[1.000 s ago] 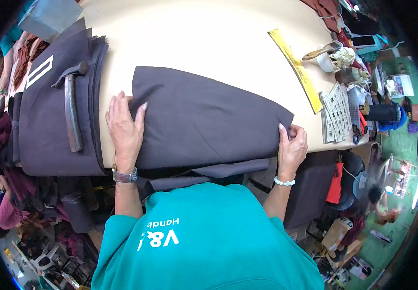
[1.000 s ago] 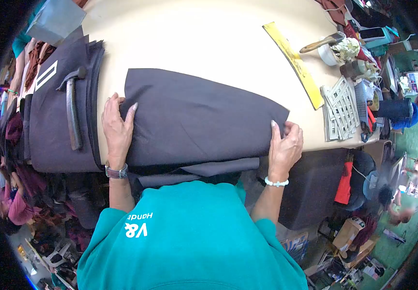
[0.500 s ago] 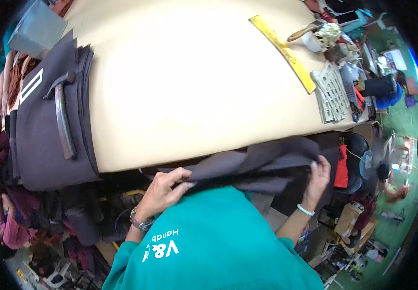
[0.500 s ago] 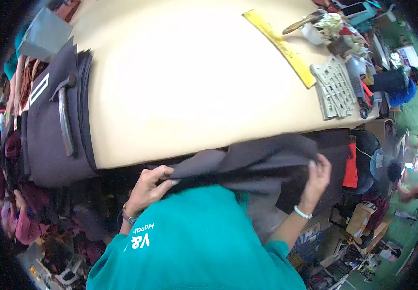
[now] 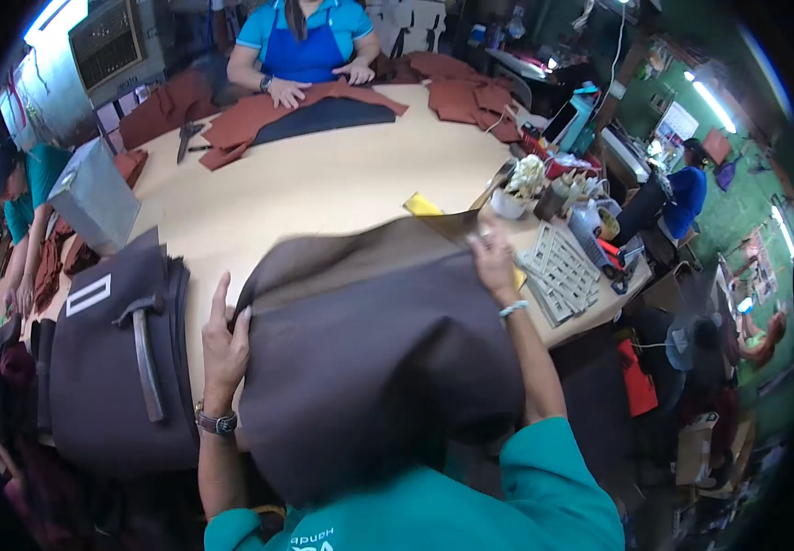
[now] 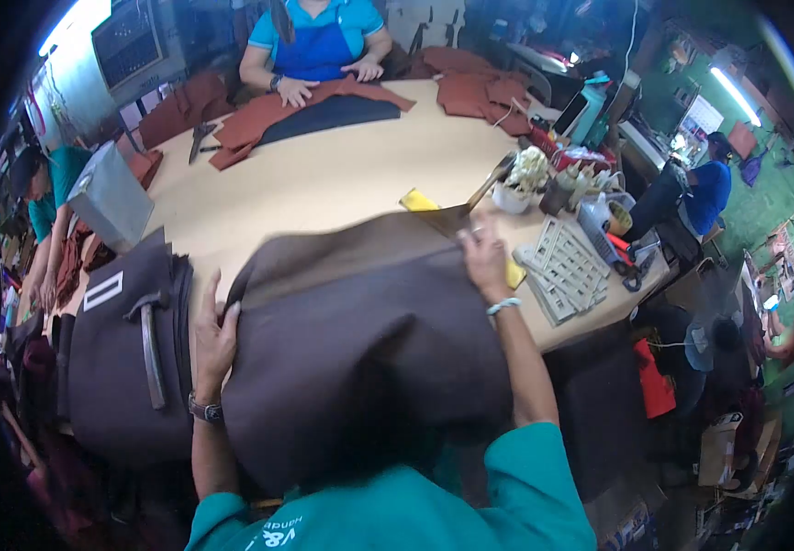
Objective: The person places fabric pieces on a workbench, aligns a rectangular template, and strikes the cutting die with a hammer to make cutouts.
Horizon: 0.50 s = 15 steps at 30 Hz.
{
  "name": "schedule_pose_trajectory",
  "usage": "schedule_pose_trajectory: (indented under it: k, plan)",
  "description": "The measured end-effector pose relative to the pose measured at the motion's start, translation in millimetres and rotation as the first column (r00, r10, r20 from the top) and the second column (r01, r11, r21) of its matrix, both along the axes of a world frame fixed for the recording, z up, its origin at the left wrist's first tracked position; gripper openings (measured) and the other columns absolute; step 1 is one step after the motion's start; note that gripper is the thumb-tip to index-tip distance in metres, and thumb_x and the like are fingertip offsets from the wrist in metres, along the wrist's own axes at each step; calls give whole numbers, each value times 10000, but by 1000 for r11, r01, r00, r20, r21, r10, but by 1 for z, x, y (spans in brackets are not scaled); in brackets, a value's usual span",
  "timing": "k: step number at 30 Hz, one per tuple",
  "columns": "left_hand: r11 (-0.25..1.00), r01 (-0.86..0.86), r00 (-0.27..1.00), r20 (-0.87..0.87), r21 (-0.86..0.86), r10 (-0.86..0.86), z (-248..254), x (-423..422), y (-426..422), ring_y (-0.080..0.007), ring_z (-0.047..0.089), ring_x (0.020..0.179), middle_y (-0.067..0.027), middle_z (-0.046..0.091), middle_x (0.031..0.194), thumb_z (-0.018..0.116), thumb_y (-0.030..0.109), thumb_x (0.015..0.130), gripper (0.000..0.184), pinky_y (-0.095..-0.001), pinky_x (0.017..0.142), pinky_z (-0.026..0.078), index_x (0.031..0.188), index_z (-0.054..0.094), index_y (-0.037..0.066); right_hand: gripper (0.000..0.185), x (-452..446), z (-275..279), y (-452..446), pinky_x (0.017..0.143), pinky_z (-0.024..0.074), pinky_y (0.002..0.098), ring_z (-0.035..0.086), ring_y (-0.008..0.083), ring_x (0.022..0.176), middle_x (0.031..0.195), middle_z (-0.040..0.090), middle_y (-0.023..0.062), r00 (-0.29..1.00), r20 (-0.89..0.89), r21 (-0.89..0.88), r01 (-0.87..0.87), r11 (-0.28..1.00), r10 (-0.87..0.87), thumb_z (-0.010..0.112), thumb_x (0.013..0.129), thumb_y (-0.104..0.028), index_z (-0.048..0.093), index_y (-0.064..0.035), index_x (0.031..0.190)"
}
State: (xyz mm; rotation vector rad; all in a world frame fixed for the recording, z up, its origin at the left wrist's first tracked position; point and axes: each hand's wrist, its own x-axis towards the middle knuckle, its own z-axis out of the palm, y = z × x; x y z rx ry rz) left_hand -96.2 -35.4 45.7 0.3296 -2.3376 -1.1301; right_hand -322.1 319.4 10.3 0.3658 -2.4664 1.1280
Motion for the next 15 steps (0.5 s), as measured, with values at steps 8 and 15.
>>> schedule_pose_trajectory:
  k: [8, 15]
  plan:
    - [928, -88, 994, 32, -362, 107, -24, -31, -50, -388, 573, 794, -284, 577, 935, 559, 41, 813, 579, -440, 712, 434, 1352, 349, 35, 539, -49, -28, -68, 643, 489, 462, 613, 389, 673, 687, 617, 199, 987, -78, 342, -104, 934, 139, 591, 842, -245, 362, -93, 1305]
    - [764, 214, 967, 241, -609, -79, -7, -19, 4, -338, 252, 1335, -192, 307, 1422, 559, 330, 883, 580, -420, 1093, 226, 1363, 365, 68, 711, -22, 8, -78, 987, 353, 441, 380, 322, 1235, 1355, 354, 195, 990, 50, 594, -137, 792, 134, 639, 813, -338, 292, -70, 1373]
